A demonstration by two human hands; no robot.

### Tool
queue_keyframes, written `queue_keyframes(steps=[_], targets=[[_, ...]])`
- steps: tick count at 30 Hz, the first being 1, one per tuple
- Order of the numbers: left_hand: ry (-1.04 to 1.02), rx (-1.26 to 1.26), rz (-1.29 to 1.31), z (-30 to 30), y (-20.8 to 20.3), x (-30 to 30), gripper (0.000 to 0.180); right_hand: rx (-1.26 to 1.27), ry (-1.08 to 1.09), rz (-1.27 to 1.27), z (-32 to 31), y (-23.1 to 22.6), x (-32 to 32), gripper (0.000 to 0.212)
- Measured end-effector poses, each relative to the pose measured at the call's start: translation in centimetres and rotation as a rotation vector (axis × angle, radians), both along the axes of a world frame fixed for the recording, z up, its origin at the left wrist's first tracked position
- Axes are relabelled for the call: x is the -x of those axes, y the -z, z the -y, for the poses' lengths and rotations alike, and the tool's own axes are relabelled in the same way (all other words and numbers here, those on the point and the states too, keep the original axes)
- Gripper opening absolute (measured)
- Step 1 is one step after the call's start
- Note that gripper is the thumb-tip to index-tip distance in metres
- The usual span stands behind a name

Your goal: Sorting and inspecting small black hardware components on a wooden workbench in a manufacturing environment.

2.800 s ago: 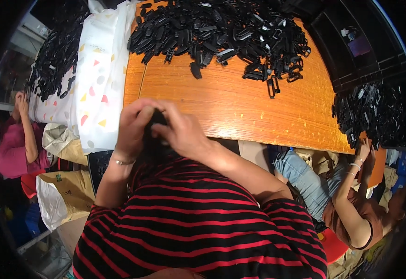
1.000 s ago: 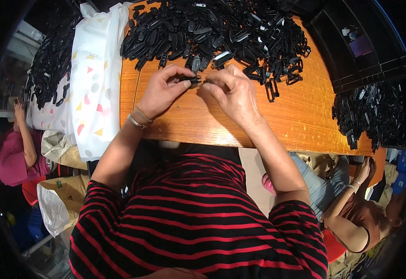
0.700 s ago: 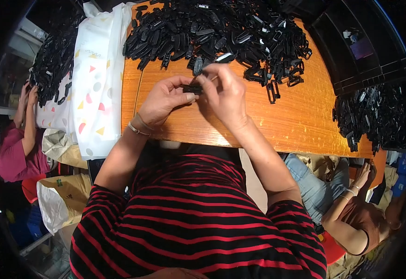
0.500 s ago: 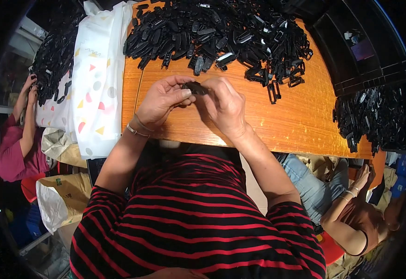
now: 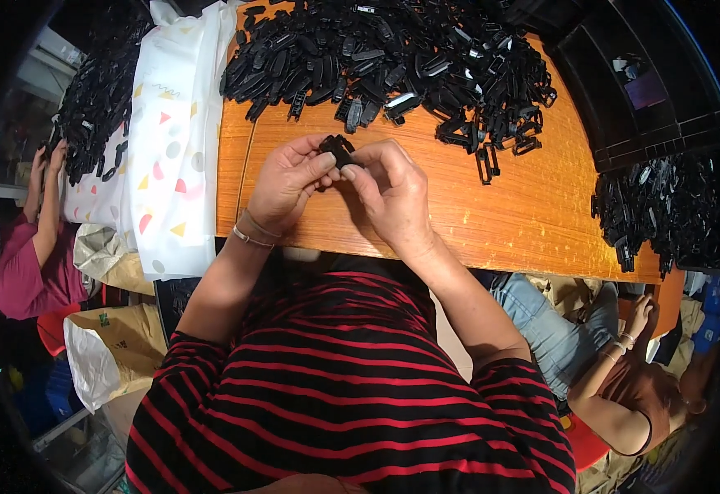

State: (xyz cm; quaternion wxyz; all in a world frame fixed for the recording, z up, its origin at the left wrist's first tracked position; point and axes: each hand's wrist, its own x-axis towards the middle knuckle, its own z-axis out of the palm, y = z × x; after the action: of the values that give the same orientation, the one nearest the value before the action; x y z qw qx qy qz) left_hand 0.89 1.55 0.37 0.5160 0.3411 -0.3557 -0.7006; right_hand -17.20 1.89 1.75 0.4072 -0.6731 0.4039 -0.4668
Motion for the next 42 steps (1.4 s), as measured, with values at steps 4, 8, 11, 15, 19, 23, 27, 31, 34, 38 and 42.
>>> queue_keyframes(steps=[4,8,11,15,19,23,27,31,34,38,42], targets=[[-0.076,-0.009,-0.056,-0.4,0.2,0.8,0.031,-0.069,0.052,0.087,-0.4,-0.9,-0.7,0.02],[-0.082,-0.006,-0.066,-0.6,0.3,1.0,0.03,-0.134,0.043,0.156,-0.4,-0.9,-0.6,0.027],[-0.07,0.05,-0.025,-0.7,0.1,0.9,0.031,-0.137,0.038,0.155,-0.4,-0.9,-0.6,0.03],[-0.098,0.067,0.023,-0.9,-0.4,0.8,0.032,0.01,0.036,-0.008,-0.1,-0.3,-0.5,0.025],[-0.101,0.081,0.076,-1.2,-0.6,0.7,0.032,-0.015,0.033,-0.063,0.0,0.3,-0.2,0.02],[-0.121,0.12,0.115,-1.6,-0.6,1.2,0.032,0.048,0.053,-0.081,-0.2,0.1,-0.4,0.022],[-0.145,0.237,0.266,-2.3,-0.4,1.7,0.028,0.314,0.129,-0.253,-0.9,0.1,-1.2,0.038],[-0.156,0.198,0.225,-2.5,-1.2,2.3,0.023,0.212,0.213,-0.266,-1.9,0.3,-1.8,0.049],[-0.087,0.291,0.224,-2.4,-0.7,2.4,0.026,0.264,0.081,-0.243,-2.0,0.8,-2.1,0.051],[-0.023,0.273,0.197,-2.2,-1.3,2.5,0.029,0.129,0.054,-0.175,-2.6,0.8,-2.1,0.048],[0.005,0.221,0.19,-1.8,-1.1,2.9,0.029,0.094,0.06,-0.145,-2.8,1.1,-1.6,0.045]])
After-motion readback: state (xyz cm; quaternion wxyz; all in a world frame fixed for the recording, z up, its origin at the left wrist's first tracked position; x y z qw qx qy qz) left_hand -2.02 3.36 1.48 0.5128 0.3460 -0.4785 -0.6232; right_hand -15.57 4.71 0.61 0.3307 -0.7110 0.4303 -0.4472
